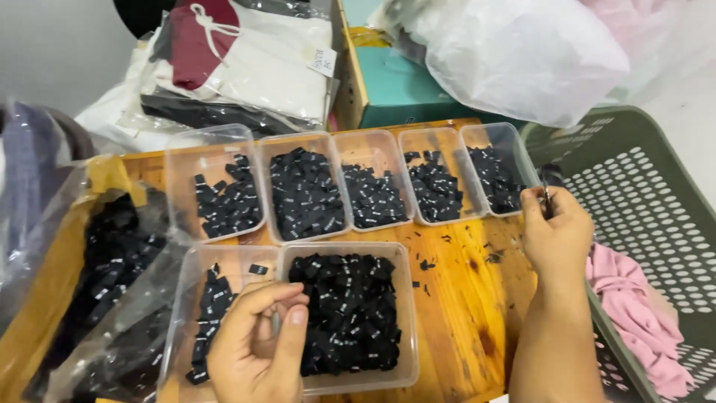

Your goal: Trimming excess material from small black plastic components using a small blade at a manual workstation.

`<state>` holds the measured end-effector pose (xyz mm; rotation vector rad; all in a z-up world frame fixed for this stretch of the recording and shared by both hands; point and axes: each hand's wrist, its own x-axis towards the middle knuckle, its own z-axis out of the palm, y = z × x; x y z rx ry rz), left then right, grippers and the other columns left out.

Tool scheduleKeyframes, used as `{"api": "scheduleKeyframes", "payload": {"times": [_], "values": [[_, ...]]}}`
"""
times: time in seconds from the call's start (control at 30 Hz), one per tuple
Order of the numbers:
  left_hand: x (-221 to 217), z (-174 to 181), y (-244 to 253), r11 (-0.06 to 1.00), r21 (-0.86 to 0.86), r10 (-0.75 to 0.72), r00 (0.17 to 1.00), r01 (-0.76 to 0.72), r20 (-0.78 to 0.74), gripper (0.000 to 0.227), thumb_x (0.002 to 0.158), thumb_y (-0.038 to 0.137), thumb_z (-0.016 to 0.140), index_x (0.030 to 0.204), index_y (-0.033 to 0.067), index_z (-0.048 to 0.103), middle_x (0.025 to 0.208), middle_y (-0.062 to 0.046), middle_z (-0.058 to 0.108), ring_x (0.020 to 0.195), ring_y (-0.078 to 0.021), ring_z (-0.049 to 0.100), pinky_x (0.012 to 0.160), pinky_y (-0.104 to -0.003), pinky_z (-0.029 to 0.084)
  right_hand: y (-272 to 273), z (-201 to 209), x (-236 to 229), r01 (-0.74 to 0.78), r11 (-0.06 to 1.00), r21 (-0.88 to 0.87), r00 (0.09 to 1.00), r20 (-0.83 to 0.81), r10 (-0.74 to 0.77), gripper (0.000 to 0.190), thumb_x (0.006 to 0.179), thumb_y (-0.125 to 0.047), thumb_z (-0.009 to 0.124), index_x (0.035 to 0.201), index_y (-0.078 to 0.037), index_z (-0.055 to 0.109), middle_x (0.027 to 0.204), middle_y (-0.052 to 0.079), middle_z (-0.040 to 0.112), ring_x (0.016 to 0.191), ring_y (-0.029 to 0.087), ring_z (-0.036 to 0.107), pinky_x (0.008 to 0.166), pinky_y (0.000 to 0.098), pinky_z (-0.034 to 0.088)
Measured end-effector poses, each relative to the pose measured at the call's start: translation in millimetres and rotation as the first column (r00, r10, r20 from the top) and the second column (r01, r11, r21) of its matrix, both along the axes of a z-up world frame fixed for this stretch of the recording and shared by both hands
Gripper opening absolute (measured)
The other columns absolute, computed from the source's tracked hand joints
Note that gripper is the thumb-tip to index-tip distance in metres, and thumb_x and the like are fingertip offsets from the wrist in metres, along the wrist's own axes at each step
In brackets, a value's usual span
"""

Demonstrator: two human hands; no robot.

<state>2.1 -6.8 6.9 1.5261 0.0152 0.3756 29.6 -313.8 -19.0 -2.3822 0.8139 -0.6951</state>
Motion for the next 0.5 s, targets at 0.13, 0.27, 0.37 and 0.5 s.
{"api": "scheduleKeyframes", "payload": {"times": [0.13,0.27,0.37,0.5], "values": [[1.7,-1.6,-2.5,0.999,-0.009,-0.034,0.999,0.034,0.04,0.01,0.074,-0.002,0.054,0.082,-0.0021,0.06,0.072,-0.01,0.057,0.066,-0.0127,0.053,0.061,-0.017,0.042,-6.9,-3.2,5.1,0.059,0.998,0.033,0.986,-0.157,-0.053,0.016,0.09,-0.02,0.054,0.083,-0.007,0.06,0.065,0.004,0.053,0.056,0.017,0.045,0.051,0.0333,0.036],[2.4,-6.1,0.6,0.998,-0.049,-0.021,0.997,0.025,0.081,0.01,0.077,-0.003,0.052,0.085,-0.0038,0.058,0.077,-0.012,0.055,0.071,-0.0143,0.052,0.065,-0.018,0.043,-3.2,-10.4,7.2,-0.046,0.996,-0.076,0.992,-0.12,0.036,0.03,0.081,-0.026,0.055,0.104,-0.008,0.06,0.092,0.009,0.062,0.081,0.023,0.056,0.07,0.0336,0.04],[3.4,-8.8,4.7,0.996,-0.084,-0.007,0.992,0.017,0.123,0.01,0.077,-0.005,0.05,0.085,-0.0049,0.056,0.081,-0.013,0.053,0.075,-0.0157,0.052,0.068,-0.019,0.044,28.6,0.7,2.2,-0.212,0.976,-0.042,0.977,-0.008,0.212,0.038,0.083,-0.021,0.055,0.118,-0.007,0.054,0.085,0.006,0.055,0.066,0.016,0.042,0.058,0.0282,0.031],[2.7,-11.8,10.1,0.994,-0.107,-0.001,0.994,0.012,0.106,0.009,0.08,0.0,0.052,0.086,-0.004,0.055,0.072,-0.012,0.058,0.059,-0.0127,0.059,0.056,-0.017,0.049,51.6,-6.9,-3.6,-0.64,0.759,-0.122,0.752,0.101,0.651,0.024,0.089,-0.009,0.045,0.111,-0.004,0.053,0.059,-0.006,0.047,0.041,0.003,0.034,0.033,0.0151,0.026]]}}
